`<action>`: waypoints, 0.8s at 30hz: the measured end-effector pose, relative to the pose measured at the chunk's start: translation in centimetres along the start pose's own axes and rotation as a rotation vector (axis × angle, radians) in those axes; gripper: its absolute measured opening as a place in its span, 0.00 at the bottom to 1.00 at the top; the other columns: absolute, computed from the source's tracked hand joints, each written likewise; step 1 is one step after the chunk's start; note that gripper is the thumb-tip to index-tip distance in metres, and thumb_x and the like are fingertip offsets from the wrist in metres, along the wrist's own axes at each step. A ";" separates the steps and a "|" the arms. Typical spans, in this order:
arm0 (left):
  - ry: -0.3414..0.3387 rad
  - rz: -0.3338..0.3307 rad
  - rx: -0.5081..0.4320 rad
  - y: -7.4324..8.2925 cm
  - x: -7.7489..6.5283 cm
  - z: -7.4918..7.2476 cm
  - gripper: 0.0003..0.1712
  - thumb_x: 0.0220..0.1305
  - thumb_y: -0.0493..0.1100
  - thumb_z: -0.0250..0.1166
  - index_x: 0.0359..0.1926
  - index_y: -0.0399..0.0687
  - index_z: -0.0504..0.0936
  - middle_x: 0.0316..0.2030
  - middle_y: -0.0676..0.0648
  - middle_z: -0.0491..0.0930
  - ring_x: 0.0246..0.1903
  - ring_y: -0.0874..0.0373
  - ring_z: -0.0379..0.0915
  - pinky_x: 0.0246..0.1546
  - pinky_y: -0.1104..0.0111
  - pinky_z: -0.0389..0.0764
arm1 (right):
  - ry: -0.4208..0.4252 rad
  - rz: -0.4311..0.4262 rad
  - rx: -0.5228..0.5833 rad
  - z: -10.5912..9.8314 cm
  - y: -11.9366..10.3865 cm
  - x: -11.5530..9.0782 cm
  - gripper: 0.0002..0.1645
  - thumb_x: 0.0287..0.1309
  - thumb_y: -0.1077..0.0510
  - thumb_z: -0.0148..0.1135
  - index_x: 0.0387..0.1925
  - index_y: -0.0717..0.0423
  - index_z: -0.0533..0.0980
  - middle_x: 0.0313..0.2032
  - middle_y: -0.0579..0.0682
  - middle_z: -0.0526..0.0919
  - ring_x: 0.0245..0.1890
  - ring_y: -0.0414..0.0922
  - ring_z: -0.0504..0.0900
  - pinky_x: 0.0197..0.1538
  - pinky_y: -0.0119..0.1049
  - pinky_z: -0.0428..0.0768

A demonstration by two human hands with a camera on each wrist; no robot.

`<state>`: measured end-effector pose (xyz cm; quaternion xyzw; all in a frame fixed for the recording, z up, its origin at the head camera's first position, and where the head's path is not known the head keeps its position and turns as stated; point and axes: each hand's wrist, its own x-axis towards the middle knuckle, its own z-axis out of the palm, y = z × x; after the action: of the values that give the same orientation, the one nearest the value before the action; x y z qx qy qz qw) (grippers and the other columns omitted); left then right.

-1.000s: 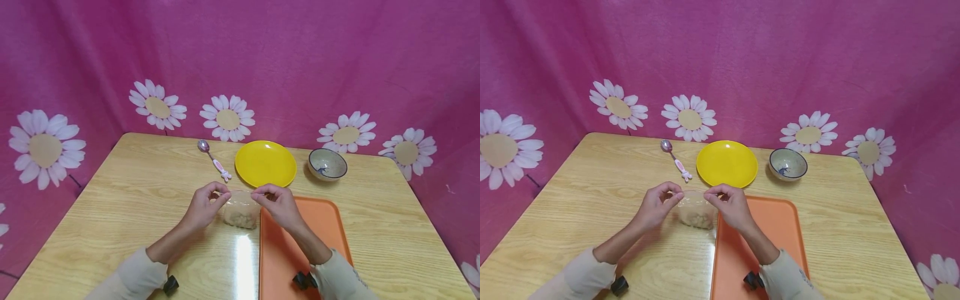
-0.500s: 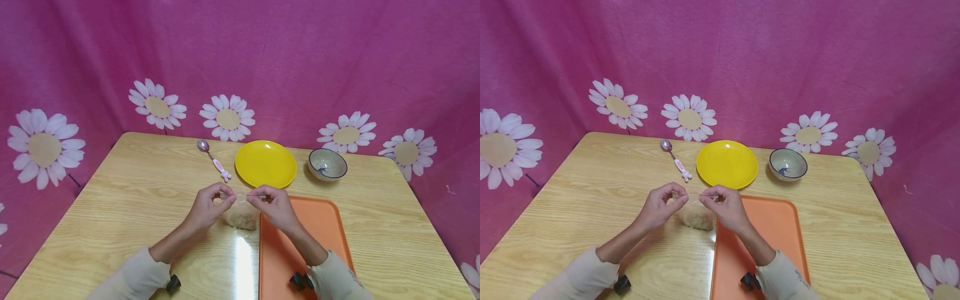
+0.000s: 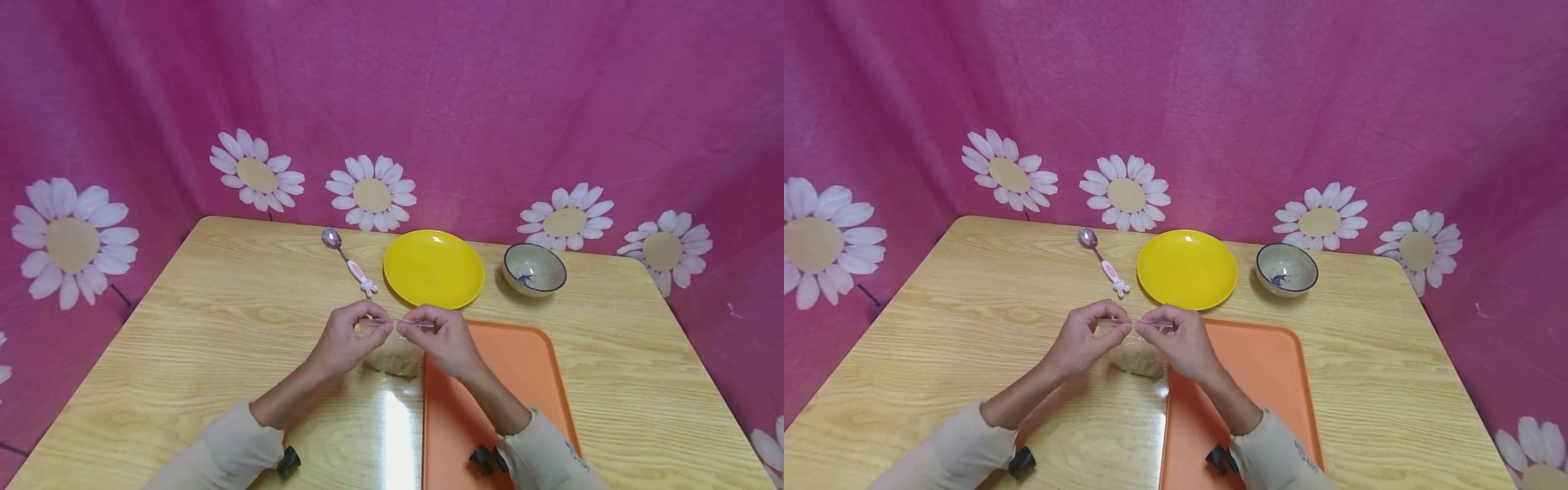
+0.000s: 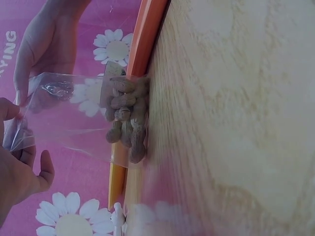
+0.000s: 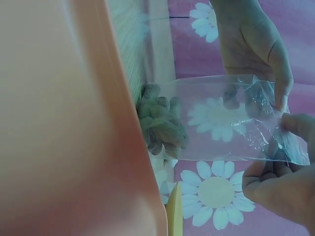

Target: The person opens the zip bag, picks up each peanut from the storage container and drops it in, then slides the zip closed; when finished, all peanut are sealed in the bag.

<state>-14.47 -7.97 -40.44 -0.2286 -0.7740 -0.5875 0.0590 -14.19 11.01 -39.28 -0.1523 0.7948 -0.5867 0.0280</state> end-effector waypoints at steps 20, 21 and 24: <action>0.004 0.074 0.177 0.0 -0.3 -1.4 0.03 0.54 0.38 0.70 0.31 0.44 0.84 0.28 0.52 0.83 0.31 0.65 0.76 0.39 0.63 0.80 | -0.020 -0.170 -0.215 -1.3 -0.4 -0.1 0.03 0.54 0.58 0.68 0.29 0.54 0.83 0.27 0.45 0.84 0.30 0.39 0.76 0.39 0.40 0.77; 0.003 0.055 0.181 0.1 -0.3 -1.6 0.03 0.55 0.39 0.70 0.31 0.45 0.84 0.28 0.52 0.83 0.31 0.65 0.76 0.40 0.62 0.79 | -0.019 -0.160 -0.222 -1.6 -0.4 -0.2 0.03 0.54 0.58 0.68 0.29 0.53 0.83 0.26 0.45 0.84 0.30 0.39 0.76 0.39 0.40 0.77; -0.005 -0.001 0.191 0.2 -0.6 -2.1 0.06 0.57 0.43 0.69 0.31 0.46 0.84 0.28 0.54 0.83 0.31 0.66 0.75 0.41 0.62 0.78 | -0.017 -0.138 -0.232 -2.3 -0.3 -0.4 0.03 0.54 0.58 0.68 0.29 0.53 0.83 0.25 0.44 0.82 0.29 0.38 0.75 0.39 0.37 0.76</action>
<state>-14.27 -10.09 -39.86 -0.2229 -0.8266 -0.5107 0.0784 -14.24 13.14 -38.40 -0.2138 0.8446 -0.4902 -0.0236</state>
